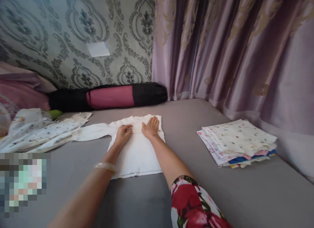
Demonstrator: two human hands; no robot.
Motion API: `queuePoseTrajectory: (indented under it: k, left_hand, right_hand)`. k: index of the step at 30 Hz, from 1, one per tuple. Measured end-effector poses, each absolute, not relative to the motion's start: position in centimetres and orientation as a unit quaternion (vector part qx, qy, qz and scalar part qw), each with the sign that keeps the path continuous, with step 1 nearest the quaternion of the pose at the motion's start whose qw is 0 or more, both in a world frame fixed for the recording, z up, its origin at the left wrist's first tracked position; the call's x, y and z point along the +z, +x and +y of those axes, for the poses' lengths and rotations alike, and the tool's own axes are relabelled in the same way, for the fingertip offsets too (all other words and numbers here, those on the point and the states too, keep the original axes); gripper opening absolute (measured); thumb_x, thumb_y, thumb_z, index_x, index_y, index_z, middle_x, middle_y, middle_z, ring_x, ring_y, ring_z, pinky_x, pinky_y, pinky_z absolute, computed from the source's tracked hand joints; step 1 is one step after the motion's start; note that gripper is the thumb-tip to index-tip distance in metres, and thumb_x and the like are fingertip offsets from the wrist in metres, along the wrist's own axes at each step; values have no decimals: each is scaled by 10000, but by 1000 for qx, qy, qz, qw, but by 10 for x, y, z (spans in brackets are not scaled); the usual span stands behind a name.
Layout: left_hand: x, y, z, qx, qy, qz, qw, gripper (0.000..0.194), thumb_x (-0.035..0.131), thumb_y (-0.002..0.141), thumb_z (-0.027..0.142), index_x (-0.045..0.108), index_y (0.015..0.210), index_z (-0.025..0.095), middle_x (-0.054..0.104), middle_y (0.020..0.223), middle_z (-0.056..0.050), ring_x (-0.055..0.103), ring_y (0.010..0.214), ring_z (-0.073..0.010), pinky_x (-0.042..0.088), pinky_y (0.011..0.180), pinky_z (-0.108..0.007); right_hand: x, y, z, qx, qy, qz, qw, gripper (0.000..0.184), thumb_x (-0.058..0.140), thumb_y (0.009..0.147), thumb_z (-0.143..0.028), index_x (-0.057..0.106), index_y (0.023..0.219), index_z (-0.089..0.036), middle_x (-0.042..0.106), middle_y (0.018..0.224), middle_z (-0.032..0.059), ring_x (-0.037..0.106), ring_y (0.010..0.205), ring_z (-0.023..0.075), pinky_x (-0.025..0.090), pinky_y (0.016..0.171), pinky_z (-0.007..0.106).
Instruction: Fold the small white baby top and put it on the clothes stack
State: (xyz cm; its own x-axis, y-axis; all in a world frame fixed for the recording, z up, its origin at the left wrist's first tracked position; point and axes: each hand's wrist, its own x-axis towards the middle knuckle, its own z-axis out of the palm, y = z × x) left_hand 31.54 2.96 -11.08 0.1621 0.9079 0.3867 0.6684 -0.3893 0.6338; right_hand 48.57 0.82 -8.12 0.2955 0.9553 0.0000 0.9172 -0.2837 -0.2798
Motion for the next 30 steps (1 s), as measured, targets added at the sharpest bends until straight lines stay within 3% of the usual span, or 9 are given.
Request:
queuePoseTrajectory:
  k: [9, 17, 30]
  left_hand:
    - [-109, 315, 29, 372, 742, 531, 168, 331, 502, 770, 200, 743, 994, 160, 590, 789, -50, 567, 740, -181, 498, 802, -337]
    - [-109, 315, 28, 369, 744, 531, 169, 347, 483, 790, 189, 739, 1020, 145, 593, 819, -66, 572, 768, -196, 489, 830, -361]
    - [-106, 316, 25, 380, 729, 542, 173, 366, 467, 814, 220, 747, 1037, 141, 596, 812, -69, 576, 748, -191, 488, 820, -339]
  right_hand:
    - [-86, 506, 19, 84, -805, -580, 94, 740, 225, 986, -476, 190, 1519, 35, 118, 1606, 188, 35, 1483, 289, 13, 1183, 443]
    - [-84, 520, 17, 59, -810, -572, 118, 701, 267, 991, -445, 241, 1509, 27, 190, 1591, 194, 156, 1456, 310, 121, 1169, 424]
    - [-82, 523, 20, 72, -817, -563, 99, 722, 262, 992, -461, 211, 1511, 39, 177, 1584, 227, 143, 1457, 327, 110, 1171, 424]
